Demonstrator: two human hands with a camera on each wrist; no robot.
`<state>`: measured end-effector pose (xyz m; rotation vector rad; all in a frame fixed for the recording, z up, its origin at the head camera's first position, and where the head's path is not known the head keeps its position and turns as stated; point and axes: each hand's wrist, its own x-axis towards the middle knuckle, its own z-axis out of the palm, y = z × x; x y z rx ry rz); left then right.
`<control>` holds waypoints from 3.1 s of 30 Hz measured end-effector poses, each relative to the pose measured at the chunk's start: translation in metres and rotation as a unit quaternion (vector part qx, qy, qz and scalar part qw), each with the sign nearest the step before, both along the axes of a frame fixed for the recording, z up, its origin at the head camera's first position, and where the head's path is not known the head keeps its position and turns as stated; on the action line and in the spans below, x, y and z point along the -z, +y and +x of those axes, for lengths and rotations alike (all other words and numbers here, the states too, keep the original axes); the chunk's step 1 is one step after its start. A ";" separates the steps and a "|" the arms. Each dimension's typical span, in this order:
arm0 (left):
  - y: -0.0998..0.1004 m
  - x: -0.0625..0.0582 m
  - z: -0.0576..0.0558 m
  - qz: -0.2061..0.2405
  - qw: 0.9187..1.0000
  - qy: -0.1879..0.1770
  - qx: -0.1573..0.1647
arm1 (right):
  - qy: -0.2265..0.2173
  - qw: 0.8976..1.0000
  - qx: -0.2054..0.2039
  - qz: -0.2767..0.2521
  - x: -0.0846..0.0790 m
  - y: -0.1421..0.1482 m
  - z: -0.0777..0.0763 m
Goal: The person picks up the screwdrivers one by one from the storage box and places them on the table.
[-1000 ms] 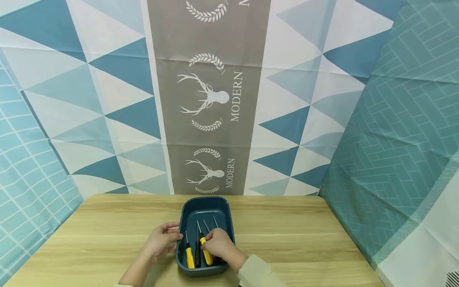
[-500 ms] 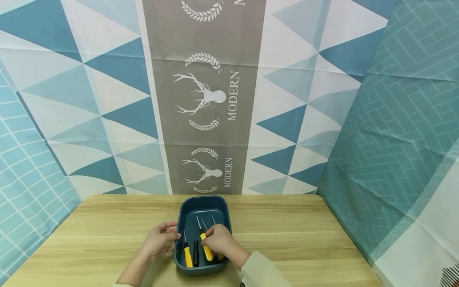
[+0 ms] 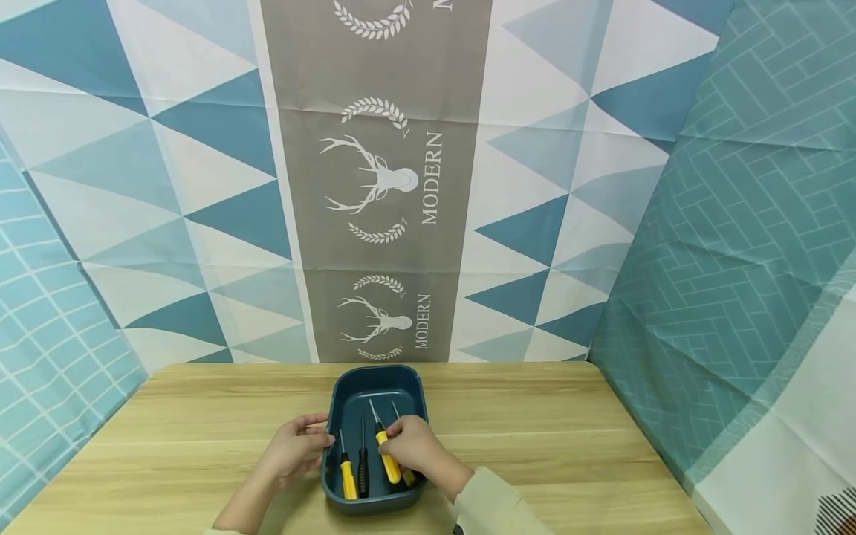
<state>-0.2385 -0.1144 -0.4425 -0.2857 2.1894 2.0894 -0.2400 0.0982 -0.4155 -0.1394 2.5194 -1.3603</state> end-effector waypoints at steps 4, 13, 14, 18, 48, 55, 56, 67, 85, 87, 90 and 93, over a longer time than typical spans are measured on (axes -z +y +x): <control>0.000 0.001 0.000 0.001 1.000 0.000 0.000 | 0.001 1.000 0.002 -0.001 -0.002 0.003 0.000; -0.002 0.002 0.000 0.001 1.000 0.004 0.002 | 0.003 1.000 -0.002 -0.014 -0.004 0.010 -0.002; -0.002 0.002 0.000 0.001 1.000 0.002 0.001 | 0.003 1.000 -0.002 -0.015 -0.004 0.011 -0.002; -0.002 0.002 0.000 0.001 1.000 0.000 0.002 | -0.003 1.000 0.004 -0.015 -0.006 0.013 -0.001; -0.002 0.004 -0.003 -0.009 1.000 0.006 0.006 | 0.012 0.999 0.029 -0.019 -0.018 0.042 0.001; -0.003 0.005 -0.003 -0.012 1.000 0.007 0.012 | 0.022 0.999 0.030 -0.030 -0.014 0.050 0.000; -0.003 0.005 -0.004 -0.012 1.000 0.007 0.013 | 0.021 0.999 0.031 -0.029 -0.014 0.050 0.000; -0.002 0.005 -0.003 -0.012 1.000 0.006 0.010 | 0.024 0.998 0.043 -0.038 -0.015 0.061 0.001; -0.001 0.006 -0.004 -0.013 1.000 0.004 0.005 | 0.027 0.997 0.066 -0.036 -0.007 0.079 0.002; -0.001 0.005 -0.004 -0.013 1.000 0.003 0.007 | 0.030 0.997 0.070 -0.034 -0.006 0.081 0.002; -0.001 0.006 -0.004 -0.013 1.000 0.002 0.008 | 0.035 0.996 0.078 -0.030 -0.005 0.084 0.002; -0.001 0.006 -0.005 -0.011 1.000 0.000 0.008 | 0.034 0.995 0.087 -0.030 -0.003 0.087 0.002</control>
